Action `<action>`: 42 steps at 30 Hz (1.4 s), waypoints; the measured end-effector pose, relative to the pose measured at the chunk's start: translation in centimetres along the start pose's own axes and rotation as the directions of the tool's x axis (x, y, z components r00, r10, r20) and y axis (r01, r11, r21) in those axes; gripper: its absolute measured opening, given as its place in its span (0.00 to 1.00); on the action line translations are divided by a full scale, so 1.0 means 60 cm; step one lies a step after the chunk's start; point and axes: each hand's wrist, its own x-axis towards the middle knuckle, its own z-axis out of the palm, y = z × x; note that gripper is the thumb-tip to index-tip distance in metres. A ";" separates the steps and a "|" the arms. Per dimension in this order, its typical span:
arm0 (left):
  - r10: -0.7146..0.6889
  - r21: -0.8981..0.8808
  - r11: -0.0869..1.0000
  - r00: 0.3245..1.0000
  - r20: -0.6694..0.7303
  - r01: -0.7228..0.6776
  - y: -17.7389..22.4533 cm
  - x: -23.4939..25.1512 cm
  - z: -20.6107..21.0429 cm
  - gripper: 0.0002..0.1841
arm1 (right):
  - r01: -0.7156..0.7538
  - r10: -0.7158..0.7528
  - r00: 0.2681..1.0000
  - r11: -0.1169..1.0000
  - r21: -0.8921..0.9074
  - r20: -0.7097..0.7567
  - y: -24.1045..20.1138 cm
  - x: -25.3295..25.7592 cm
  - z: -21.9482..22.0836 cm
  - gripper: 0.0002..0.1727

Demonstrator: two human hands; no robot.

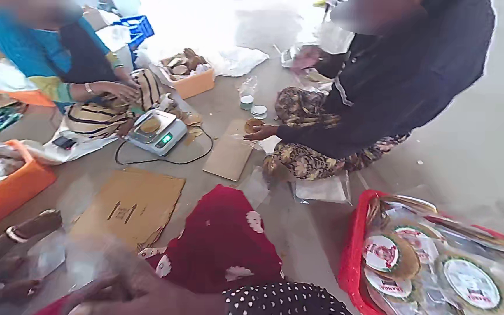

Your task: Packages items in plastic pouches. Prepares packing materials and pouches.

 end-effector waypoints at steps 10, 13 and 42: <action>-0.078 0.010 0.997 0.997 0.013 0.078 -0.102 -0.025 0.009 0.14 | -0.084 0.163 0.970 0.924 -0.374 0.183 -0.003 0.000 -0.068 0.38; -0.238 0.019 0.970 0.960 -0.149 0.244 -0.181 0.035 -0.044 0.14 | 0.098 -0.010 0.992 0.684 -0.723 0.125 -0.065 0.024 -0.100 0.17; -0.891 -0.467 0.374 0.451 0.061 0.801 -0.518 0.129 0.023 0.05 | -0.478 -0.029 0.730 0.693 -0.540 -0.683 0.025 0.368 -0.498 0.24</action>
